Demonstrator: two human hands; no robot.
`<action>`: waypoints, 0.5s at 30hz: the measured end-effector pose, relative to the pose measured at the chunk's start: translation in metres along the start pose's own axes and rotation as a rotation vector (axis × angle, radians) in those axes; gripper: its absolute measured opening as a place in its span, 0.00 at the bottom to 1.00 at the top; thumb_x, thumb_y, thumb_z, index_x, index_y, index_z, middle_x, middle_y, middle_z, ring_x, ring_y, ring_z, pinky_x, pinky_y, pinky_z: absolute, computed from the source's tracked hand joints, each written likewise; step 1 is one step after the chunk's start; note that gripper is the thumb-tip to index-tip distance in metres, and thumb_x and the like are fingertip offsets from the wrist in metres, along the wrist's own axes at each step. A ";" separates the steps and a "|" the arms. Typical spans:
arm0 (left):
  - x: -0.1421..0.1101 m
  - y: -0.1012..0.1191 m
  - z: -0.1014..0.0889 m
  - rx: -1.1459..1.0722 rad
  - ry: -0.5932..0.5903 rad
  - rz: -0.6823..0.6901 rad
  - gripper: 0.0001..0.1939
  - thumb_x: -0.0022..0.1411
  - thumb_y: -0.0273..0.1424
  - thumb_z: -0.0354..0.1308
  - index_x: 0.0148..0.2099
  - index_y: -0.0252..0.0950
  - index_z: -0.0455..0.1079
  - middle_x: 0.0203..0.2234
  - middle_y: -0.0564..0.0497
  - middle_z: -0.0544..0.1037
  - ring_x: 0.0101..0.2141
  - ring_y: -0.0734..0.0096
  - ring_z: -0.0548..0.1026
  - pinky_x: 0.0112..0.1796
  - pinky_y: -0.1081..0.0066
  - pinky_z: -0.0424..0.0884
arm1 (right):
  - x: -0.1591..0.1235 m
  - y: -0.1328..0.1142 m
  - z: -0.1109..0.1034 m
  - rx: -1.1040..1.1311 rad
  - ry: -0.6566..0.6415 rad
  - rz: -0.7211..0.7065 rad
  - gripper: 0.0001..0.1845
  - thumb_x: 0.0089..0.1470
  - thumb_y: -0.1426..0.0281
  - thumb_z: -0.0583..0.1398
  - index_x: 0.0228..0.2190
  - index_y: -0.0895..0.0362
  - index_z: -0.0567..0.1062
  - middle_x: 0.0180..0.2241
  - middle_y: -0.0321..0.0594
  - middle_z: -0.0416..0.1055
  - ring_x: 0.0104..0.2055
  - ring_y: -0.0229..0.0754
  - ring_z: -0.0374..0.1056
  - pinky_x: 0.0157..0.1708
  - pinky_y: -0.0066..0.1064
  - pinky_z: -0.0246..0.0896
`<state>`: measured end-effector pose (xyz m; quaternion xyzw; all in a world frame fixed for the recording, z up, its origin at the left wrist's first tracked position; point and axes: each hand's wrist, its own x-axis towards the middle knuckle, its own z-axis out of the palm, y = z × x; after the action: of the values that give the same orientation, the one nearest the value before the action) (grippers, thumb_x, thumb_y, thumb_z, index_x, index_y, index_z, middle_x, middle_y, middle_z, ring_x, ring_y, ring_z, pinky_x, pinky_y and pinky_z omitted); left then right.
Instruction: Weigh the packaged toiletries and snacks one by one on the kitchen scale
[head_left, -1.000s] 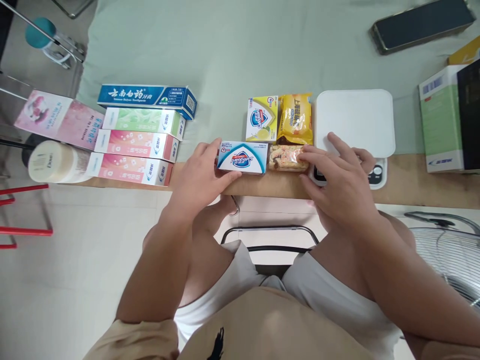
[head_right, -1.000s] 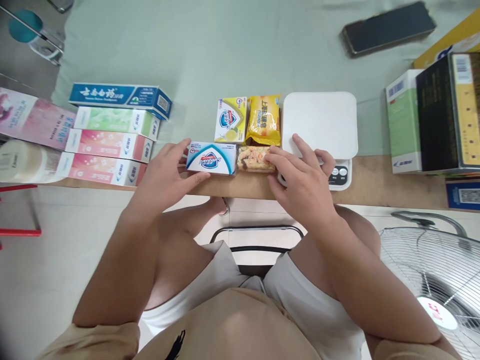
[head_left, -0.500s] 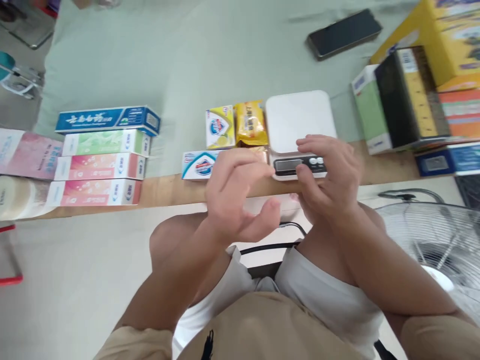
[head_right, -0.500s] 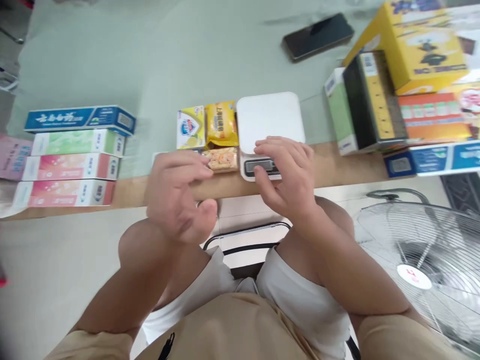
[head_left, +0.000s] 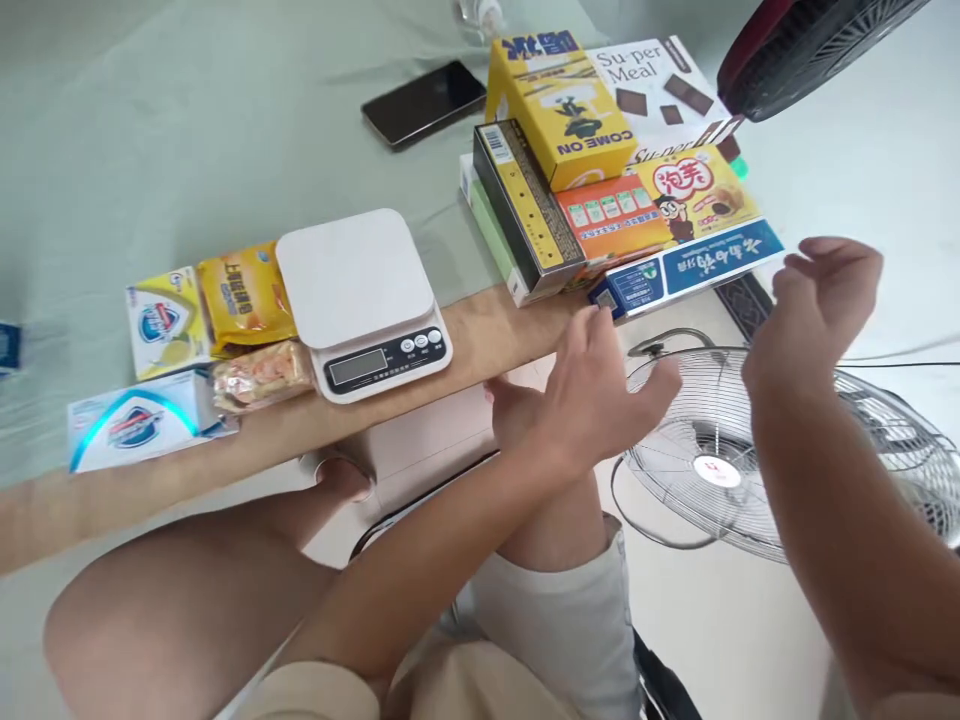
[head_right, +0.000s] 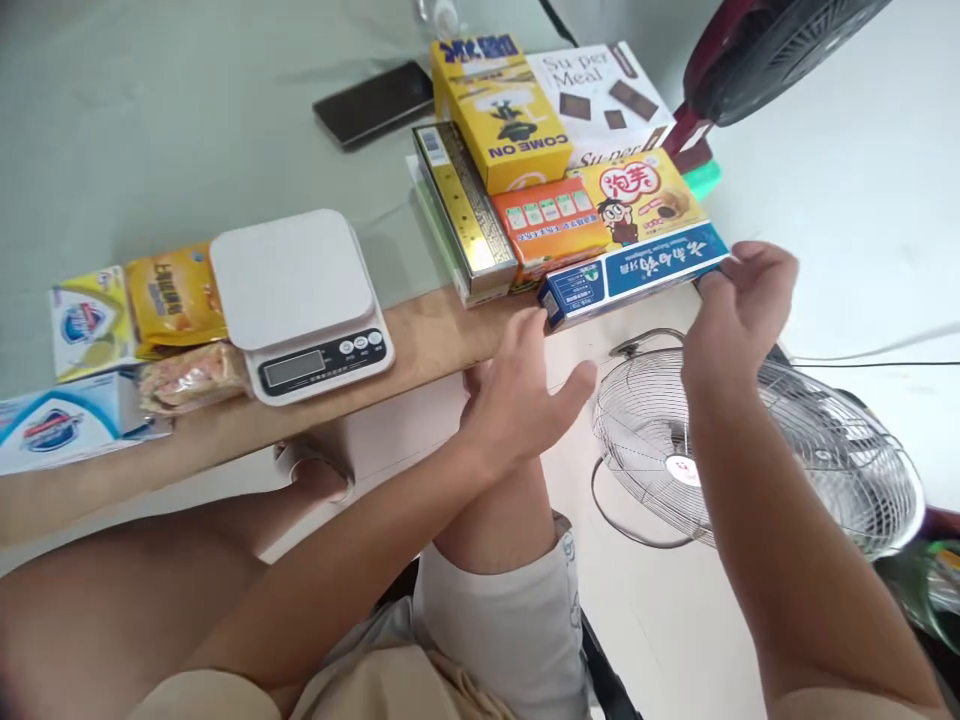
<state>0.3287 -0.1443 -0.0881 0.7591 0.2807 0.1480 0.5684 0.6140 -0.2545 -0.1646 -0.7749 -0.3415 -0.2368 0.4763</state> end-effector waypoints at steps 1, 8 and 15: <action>0.008 0.004 0.008 -0.015 -0.016 -0.041 0.33 0.67 0.47 0.56 0.66 0.35 0.57 0.71 0.31 0.61 0.73 0.45 0.60 0.70 0.47 0.63 | 0.009 0.025 0.003 -0.015 0.008 0.043 0.16 0.51 0.71 0.66 0.43 0.52 0.72 0.42 0.47 0.75 0.41 0.47 0.74 0.38 0.41 0.69; 0.022 0.006 0.024 -0.105 -0.102 -0.149 0.51 0.65 0.54 0.57 0.77 0.35 0.38 0.80 0.36 0.36 0.79 0.53 0.35 0.76 0.50 0.49 | 0.025 0.095 0.025 0.053 -0.097 0.249 0.22 0.55 0.69 0.68 0.52 0.51 0.75 0.51 0.44 0.76 0.44 0.42 0.76 0.34 0.36 0.65; 0.001 0.003 0.011 -0.143 -0.228 -0.099 0.58 0.66 0.59 0.56 0.80 0.32 0.33 0.80 0.40 0.29 0.79 0.54 0.31 0.77 0.52 0.45 | 0.026 0.051 0.018 0.157 -0.033 0.280 0.14 0.65 0.72 0.56 0.43 0.54 0.82 0.33 0.36 0.78 0.31 0.38 0.73 0.26 0.37 0.58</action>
<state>0.3362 -0.1529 -0.0885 0.7137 0.2403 0.0523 0.6559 0.6706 -0.2460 -0.1840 -0.7790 -0.2556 -0.1277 0.5581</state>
